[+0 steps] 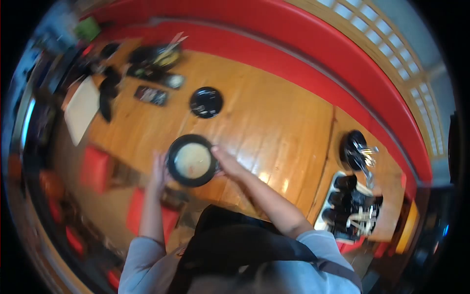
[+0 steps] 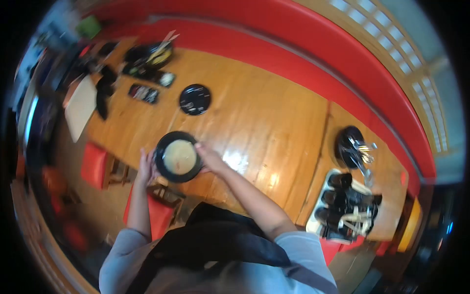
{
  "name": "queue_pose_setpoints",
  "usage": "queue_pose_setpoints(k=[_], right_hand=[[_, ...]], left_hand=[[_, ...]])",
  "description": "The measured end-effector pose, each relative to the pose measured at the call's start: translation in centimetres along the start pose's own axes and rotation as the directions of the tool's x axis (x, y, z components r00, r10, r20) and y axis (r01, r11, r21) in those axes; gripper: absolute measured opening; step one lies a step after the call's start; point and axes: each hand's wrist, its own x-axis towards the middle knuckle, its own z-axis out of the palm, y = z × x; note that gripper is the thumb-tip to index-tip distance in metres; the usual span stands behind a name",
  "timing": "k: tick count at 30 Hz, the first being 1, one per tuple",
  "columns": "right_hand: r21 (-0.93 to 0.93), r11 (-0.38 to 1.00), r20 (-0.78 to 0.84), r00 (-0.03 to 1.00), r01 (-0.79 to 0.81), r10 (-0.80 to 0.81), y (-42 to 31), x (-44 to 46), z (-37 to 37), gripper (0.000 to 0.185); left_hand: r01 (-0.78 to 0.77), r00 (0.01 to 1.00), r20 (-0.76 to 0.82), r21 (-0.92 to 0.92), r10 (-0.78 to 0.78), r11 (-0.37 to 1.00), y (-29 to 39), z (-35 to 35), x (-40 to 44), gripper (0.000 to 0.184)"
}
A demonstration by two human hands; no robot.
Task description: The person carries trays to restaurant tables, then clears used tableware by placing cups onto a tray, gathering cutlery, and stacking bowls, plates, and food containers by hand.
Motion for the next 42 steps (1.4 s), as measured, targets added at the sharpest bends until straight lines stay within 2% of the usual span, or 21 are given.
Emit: queue_pose_setpoints(k=[3, 8, 10, 12, 14, 15, 16, 17, 19, 20, 21, 22, 23, 27, 31, 33, 34, 35, 37, 40, 42], right_hand=[[-0.248, 0.959, -0.102, 0.981, 0.135, -0.164, 0.9, 1.3, 1.1, 0.064], [-0.224, 0.974, -0.135, 0.990, 0.016, -0.048, -3.8, -3.4, -0.7, 0.051], [-0.010, 0.922, -0.541, 0.773, 0.387, -0.331, -1.5, -2.9, -8.0, 0.029], [-0.197, 0.758, -0.852, 0.274, 0.622, -0.446, 0.5, -3.7, -17.1, 0.010], [0.160, 0.549, -0.982, 0.076, 0.820, 0.172, 2.3, -8.2, -28.4, 0.034], [0.229, 0.490, -0.932, 0.044, 0.841, 0.360, 0.3, -12.1, -29.2, 0.046], [0.135, 0.519, -0.937, -0.062, 0.844, 0.344, 2.9, -13.4, -34.0, 0.051], [0.145, 0.434, -0.923, -0.037, 0.889, 0.383, 4.1, -14.5, -36.9, 0.050], [0.103, 0.141, -0.993, 0.093, 0.985, 0.076, 7.5, -15.7, -41.6, 0.042], [0.085, 0.096, -0.985, 0.069, 0.992, 0.158, 6.6, -16.1, -41.6, 0.034], [0.031, 0.391, -0.979, -0.051, 0.920, 0.197, 5.4, -16.7, -40.8, 0.030], [0.013, 0.429, -0.986, -0.060, 0.903, 0.156, 6.1, -16.4, -41.6, 0.031], [-0.032, 0.337, -0.968, -0.113, 0.941, 0.225, 5.3, -16.3, -40.9, 0.030], [0.079, 0.261, -0.996, 0.065, 0.962, 0.064, 7.5, -16.0, -41.2, 0.028], [0.169, 0.313, -0.981, 0.191, 0.935, -0.040, 7.3, -16.3, -35.1, 0.026], [0.150, 0.401, -0.981, 0.188, 0.904, -0.056, 7.9, -16.3, -31.9, 0.026], [0.130, 0.484, -0.981, 0.183, 0.865, -0.064, 8.1, -16.2, -30.1, 0.026], [0.155, 0.507, -0.973, 0.220, 0.848, -0.071, 7.1, -16.5, -27.0, 0.026], [0.260, 0.482, -0.924, 0.360, 0.837, -0.127, 6.7, -16.3, -22.5, 0.026], [0.384, 0.512, -0.875, 0.480, 0.768, -0.063, 7.9, -15.6, -16.2, 0.017], [0.429, 0.515, -0.869, 0.495, 0.742, 0.012, 7.1, -14.2, -11.2, 0.019]], left_hand=[[0.014, 0.998, 0.055, -0.055, -0.011, 0.998, 0.3, 0.3, 1.7, 0.082], [0.079, 0.982, 0.176, -0.071, -0.065, 0.994, 0.3, -2.5, 2.5, 0.082], [0.060, 0.993, 0.104, -0.084, -0.052, 0.995, 1.6, 0.0, 1.0, 0.082], [0.089, 0.986, 0.147, -0.112, -0.072, 0.990, 0.9, -0.7, 1.5, 0.080], [0.116, 0.981, 0.171, -0.137, -0.092, 0.984, 0.0, -1.4, 1.7, 0.077], [0.161, 0.973, 0.199, -0.234, -0.115, 0.959, -0.6, -1.6, 1.8, 0.075], [0.205, 0.965, 0.227, -0.332, -0.133, 0.921, -1.2, -1.6, 2.0, 0.072], [0.192, 0.970, 0.211, -0.344, -0.123, 0.919, -1.8, -1.8, 2.6, 0.072], [0.177, 0.954, 0.292, -0.364, -0.068, 0.915, -3.3, -3.1, 2.7, 0.071], [0.149, 0.964, 0.259, -0.356, -0.056, 0.922, -2.4, -1.7, 1.4, 0.071], [0.108, 0.954, 0.298, -0.309, -0.012, 0.945, -2.9, -2.4, 1.6, 0.071], [0.056, 0.986, 0.168, -0.331, 0.000, 0.942, -2.5, -0.9, 0.4, 0.070], [0.077, 0.963, 0.270, -0.350, 0.022, 0.934, -4.1, -4.2, 1.9, 0.067], [-0.068, 0.995, 0.052, -0.298, 0.088, 0.952, -4.4, -6.4, 3.1, 0.064], [-0.256, 0.928, -0.220, 0.207, 0.299, 0.944, 1.4, -4.9, 6.6, 0.050], [-0.464, 0.797, -0.126, 0.499, 0.591, 0.732, 5.7, 0.1, 7.6, 0.048], [-0.553, 0.683, 0.058, 0.693, 0.728, 0.463, 7.5, 2.1, 8.5, 0.050], [-0.591, 0.556, 0.279, 0.795, 0.783, 0.136, 9.0, 4.0, 9.5, 0.053], [-0.616, 0.477, 0.517, 0.774, 0.710, -0.150, 11.7, 8.3, 11.7, 0.054], [-0.684, 0.552, 0.605, 0.722, 0.573, -0.103, 12.8, 11.0, 18.2, 0.045], [-0.576, 0.577, 0.579, 0.789, 0.576, -0.216, 12.7, 11.4, 22.7, 0.030]])
